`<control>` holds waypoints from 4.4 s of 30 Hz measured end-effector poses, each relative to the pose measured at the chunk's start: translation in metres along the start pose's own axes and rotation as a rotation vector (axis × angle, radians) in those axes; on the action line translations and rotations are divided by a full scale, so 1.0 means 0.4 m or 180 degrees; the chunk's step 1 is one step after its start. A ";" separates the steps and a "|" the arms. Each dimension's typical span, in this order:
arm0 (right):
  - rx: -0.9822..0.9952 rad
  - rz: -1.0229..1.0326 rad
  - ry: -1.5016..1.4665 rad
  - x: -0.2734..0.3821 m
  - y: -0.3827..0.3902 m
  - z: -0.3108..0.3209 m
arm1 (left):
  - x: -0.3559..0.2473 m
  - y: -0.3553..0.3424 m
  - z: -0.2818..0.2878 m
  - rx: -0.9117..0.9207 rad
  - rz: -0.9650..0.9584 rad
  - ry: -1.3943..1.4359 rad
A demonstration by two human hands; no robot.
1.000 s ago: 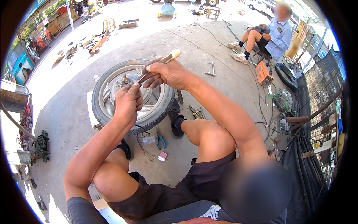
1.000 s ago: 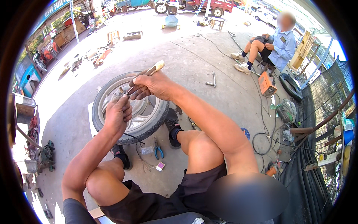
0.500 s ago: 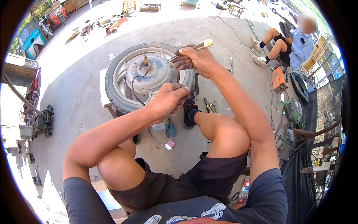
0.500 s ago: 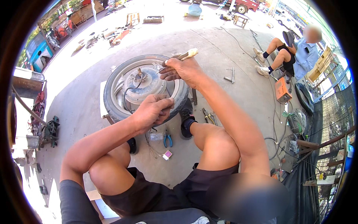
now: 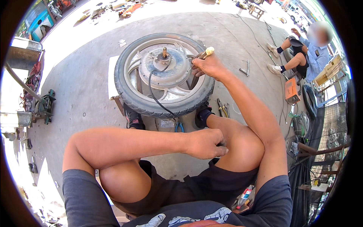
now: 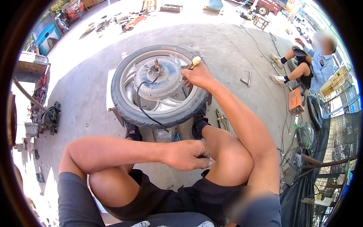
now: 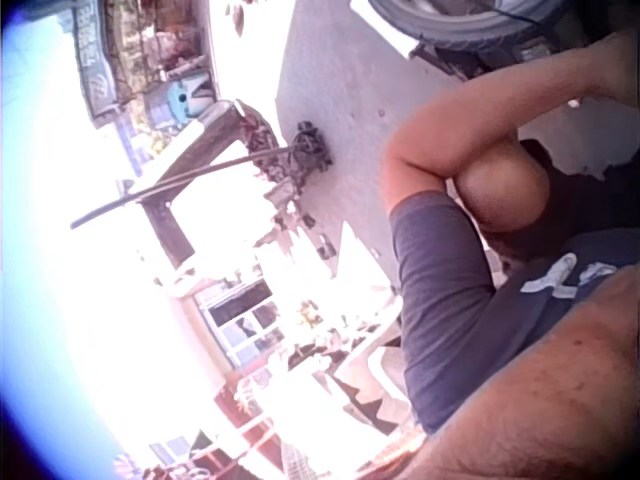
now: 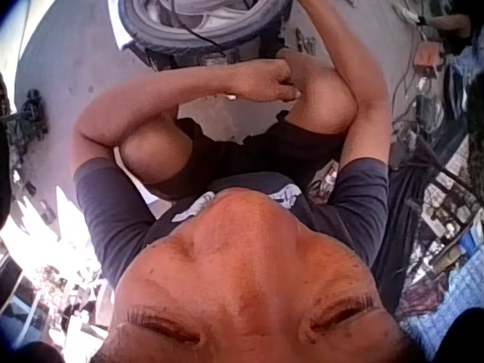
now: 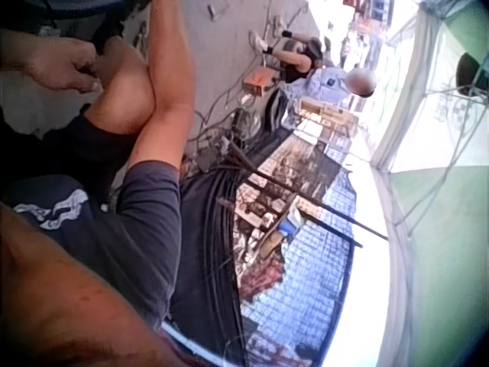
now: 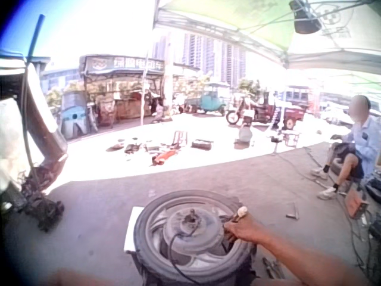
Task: The person sits on the ground and uses a small tool to scrape or clean the inner rim of a motorcycle tire. They repeatedly rotate the tire and continue scraping the same area with both hands.
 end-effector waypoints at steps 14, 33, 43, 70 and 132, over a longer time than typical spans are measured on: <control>0.0056 -0.0158 0.0551 -0.037 -0.075 -0.020 | -0.019 0.076 0.007 0.0223 -0.0121 -0.0120; 0.0168 -0.0260 0.1039 -0.024 -0.091 -0.039 | -0.025 0.086 -0.019 0.0180 -0.0346 -0.0027; -0.0177 -0.0076 0.1519 -0.024 -0.102 -0.023 | -0.024 0.096 -0.015 0.0217 -0.0357 -0.0052; -0.0292 0.0742 0.3049 0.134 -0.045 -0.064 | -0.028 0.100 -0.019 0.0165 -0.0430 -0.0122; -0.0379 0.0772 0.3477 0.149 -0.031 -0.049 | -0.023 0.099 -0.018 0.0265 -0.0343 -0.0196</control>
Point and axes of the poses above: each hand's wrist, its own y-axis away from the middle knuckle, its own z-axis out of the back of the hand, x = y × z, the point moved 2 cm from there along -y, towards the middle knuckle, and after that the axes turned 13 degrees about -y, right-handed, at the moved point
